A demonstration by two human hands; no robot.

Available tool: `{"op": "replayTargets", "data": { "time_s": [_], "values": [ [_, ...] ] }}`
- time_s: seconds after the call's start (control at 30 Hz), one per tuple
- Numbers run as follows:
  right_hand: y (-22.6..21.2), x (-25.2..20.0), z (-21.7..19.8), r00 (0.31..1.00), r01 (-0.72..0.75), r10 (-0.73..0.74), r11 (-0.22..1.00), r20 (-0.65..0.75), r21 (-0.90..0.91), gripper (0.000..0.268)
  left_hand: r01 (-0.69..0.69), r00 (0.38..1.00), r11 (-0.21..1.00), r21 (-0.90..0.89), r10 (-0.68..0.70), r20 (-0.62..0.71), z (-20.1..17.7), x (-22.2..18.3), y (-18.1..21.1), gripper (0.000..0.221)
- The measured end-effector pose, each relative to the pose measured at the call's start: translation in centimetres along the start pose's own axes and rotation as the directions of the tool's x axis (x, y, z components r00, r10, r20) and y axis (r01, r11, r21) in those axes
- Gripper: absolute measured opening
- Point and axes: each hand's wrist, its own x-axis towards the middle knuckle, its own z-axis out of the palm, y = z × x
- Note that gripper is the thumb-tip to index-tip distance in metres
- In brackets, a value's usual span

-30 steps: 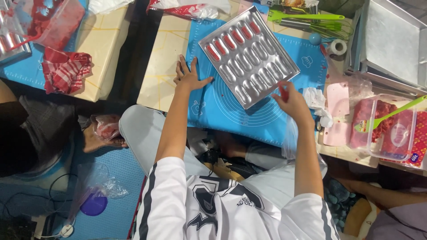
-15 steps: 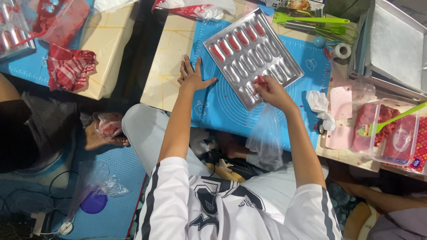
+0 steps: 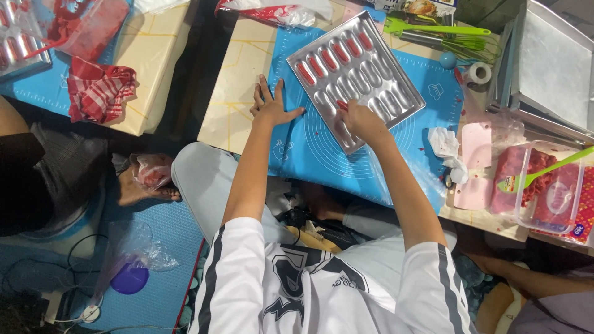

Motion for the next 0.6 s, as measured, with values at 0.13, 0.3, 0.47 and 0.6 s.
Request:
{"op": "replayTargets", "data": {
  "time_s": [0.13,0.3,0.47,0.6],
  "values": [
    [1.0,2.3,2.0,0.999,0.043,-0.048,0.986,-0.024,-0.16,0.044,0.001,1.0,1.0,0.006,-0.001,0.0,-0.1,0.0,0.1,0.119],
    [-1.9,1.0,0.4,0.984,0.102,-0.141,0.95,-0.112,-0.296,0.032,0.009,1.0,1.0,0.007,-0.009,-0.004,-0.1,-0.2,0.3,0.119],
    [-1.4,4.3,1.5,0.993,0.084,-0.101,0.97,-0.066,-0.227,0.041,0.018,1.0,1.0,0.025,-0.017,-0.004,0.0,0.0,0.3,0.119],
    [-2.0,5.0,1.9,0.998,0.044,-0.056,0.967,-0.042,-0.25,0.052,0.012,1.0,1.0,0.024,-0.012,-0.002,-0.2,-0.3,0.3,0.12]
  ]
}}
